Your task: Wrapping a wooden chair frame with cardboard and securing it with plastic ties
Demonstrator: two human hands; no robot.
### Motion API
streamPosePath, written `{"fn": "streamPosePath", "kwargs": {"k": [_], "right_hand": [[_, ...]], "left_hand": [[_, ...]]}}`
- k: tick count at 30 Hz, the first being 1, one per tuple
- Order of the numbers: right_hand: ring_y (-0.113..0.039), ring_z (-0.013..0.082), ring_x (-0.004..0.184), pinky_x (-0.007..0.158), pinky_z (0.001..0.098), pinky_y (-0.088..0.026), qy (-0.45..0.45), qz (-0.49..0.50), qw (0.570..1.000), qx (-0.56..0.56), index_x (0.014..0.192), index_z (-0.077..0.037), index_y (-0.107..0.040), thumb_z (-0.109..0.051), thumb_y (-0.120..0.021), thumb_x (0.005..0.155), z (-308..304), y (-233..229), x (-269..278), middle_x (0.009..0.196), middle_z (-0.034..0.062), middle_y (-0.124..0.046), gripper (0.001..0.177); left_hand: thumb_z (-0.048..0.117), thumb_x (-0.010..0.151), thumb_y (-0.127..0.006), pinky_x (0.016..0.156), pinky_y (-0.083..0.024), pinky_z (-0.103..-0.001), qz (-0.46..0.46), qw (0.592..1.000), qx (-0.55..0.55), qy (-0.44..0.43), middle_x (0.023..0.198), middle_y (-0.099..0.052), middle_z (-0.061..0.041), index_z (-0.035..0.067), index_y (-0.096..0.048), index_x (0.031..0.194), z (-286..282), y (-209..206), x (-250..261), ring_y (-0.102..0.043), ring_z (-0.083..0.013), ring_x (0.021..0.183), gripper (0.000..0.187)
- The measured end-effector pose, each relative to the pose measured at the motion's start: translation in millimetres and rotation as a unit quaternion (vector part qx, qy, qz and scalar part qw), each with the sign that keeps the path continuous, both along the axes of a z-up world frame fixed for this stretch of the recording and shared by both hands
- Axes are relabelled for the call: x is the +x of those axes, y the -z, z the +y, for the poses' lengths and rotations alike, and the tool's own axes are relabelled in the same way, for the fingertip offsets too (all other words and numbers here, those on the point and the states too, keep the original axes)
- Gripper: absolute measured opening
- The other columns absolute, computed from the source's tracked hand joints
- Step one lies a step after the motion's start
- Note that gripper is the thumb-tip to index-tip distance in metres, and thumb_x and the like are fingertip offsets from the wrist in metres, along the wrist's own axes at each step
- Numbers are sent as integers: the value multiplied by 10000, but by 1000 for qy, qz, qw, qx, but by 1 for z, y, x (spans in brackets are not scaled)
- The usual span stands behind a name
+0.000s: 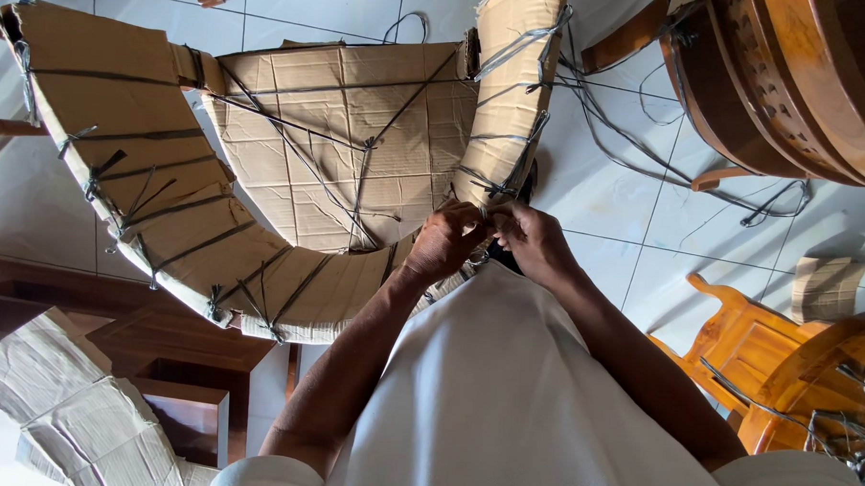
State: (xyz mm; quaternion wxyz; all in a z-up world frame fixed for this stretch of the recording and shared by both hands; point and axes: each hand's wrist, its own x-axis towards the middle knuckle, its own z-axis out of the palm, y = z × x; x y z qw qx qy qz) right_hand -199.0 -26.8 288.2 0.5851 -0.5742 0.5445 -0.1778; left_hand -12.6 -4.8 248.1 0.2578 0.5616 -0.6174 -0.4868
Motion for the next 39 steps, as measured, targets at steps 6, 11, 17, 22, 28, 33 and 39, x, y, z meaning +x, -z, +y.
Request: {"fn": "streamPosePath", "kwargs": {"k": [6, 11, 17, 22, 28, 33, 39], "right_hand": [[-661, 212, 662, 525, 346, -575, 25, 8, 1000, -10, 973, 32, -644, -86, -596, 1051, 5, 42, -19, 728, 153, -647, 150], [-714, 282, 844, 679, 394, -630, 31, -15, 998, -46, 1188, 4, -617, -161, -566, 1078, 8, 27, -14, 916, 238, -704, 204], [-705, 207, 827, 685, 313, -646, 85, -86, 992, 46, 1112, 12, -670, -100, -622, 1030, 8, 47, -5, 883, 170, -699, 147], [-675, 175, 764, 651, 290, -632, 92, -64, 991, 67, 1097, 61, -657, -37, -638, 980, 15, 45, -8, 831, 152, -667, 153], [-744, 374, 815, 639, 460, -618, 35, 31, 998, -46, 1087, 53, -699, -47, -640, 993, 20, 24, -10, 850, 265, -697, 149], [-738, 350, 805, 697, 471, -602, 76, 43, 994, -63, 999, -47, -727, -149, -718, 977, 12, -10, 13, 795, 174, -716, 104], [-721, 369, 908, 796, 514, -552, 124, 39, 990, -48, 979, -95, -695, -127, -709, 944, 25, 25, 7, 916, 137, -742, 49]], "left_hand": [[380, 863, -789, 877, -555, -444, 27, 978, 168, -123, 946, -755, -89, 167, -778, 1012, 5, -1, -2, -718, -304, 948, 260], [409, 883, -778, 841, -559, -463, 28, 977, 178, -109, 929, -765, -90, 151, -770, 1028, 2, 9, -1, -733, -332, 932, 296], [426, 881, -791, 852, -570, -460, 20, 982, 169, -79, 977, -749, -92, 184, -773, 1049, 2, 15, -5, -728, -313, 942, 295], [442, 872, -796, 855, -579, -457, 1, 980, 176, -97, 986, -747, -75, 211, -779, 1051, 1, 6, -10, -728, -319, 963, 293], [446, 883, -758, 867, -582, -491, -31, 964, 217, -148, 935, -776, -71, 250, -791, 1039, -2, 12, -20, -734, -334, 988, 253], [177, 978, -605, 863, -577, -568, -42, 988, 115, -90, 953, -768, -132, 209, -491, 1248, -3, -15, -20, -735, -412, 941, 295], [82, 881, -649, 835, -587, -520, -10, 997, 26, -73, 958, -763, -153, 131, -366, 1306, 10, -33, -19, -734, -388, 941, 514]]}}
